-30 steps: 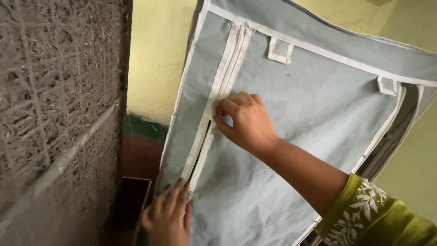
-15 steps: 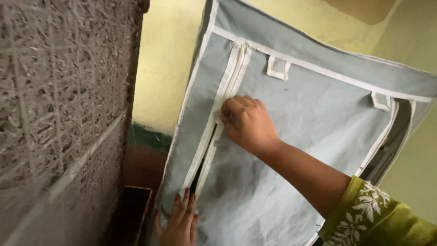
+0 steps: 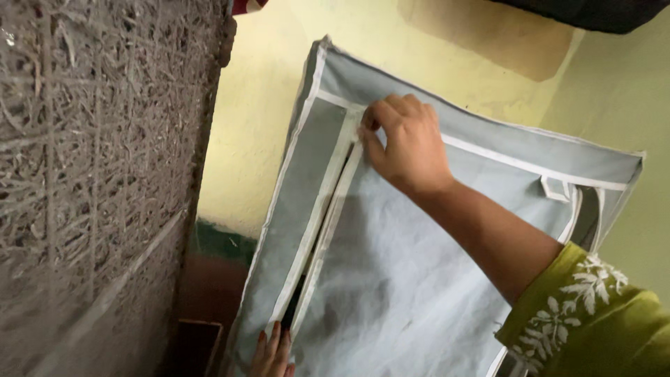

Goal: The person unzips a fabric shoe rack cover, revealing shoes inside, then wipes the top surface of the rack with a cloth. The person handles the zipper and cloth while cleaning the rack's exterior.

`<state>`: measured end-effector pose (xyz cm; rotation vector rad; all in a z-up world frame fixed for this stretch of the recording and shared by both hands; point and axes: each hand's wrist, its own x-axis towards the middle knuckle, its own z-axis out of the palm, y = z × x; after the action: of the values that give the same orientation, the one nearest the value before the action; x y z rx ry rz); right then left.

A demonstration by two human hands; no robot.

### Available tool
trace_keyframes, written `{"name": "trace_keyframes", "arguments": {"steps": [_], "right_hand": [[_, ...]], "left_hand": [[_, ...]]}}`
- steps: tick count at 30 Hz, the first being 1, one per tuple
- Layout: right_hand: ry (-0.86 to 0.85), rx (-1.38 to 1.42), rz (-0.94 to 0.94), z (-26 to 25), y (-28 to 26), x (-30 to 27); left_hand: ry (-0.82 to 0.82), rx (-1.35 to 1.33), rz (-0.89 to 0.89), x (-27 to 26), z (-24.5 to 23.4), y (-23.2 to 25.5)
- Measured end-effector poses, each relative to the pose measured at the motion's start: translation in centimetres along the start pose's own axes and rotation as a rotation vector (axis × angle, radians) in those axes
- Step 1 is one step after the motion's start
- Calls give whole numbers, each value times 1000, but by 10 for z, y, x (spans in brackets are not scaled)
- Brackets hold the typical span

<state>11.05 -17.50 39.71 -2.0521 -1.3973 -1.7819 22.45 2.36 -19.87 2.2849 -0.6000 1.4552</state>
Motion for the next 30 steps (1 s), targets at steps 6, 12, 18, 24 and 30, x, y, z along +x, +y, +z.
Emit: {"name": "trace_keyframes", "arguments": {"steps": [6,12,18,24,30], "right_hand": [[47,-57,105,-5,9,21],[182,-80,105,-7,-40,-31],[222,-159,588,-19,-112,-236],[-140,16,1373,19,-151,-435],[-76,85,1374,3,-145,-449]], "left_hand": [[244,198,265,12,12,-12],[50,-102,-138,26,-66,39],[-247,-116,-556,71,-165,100],[167,-45,-569,83,-198,143],[109,-172,-713,86,-224,164]]}}
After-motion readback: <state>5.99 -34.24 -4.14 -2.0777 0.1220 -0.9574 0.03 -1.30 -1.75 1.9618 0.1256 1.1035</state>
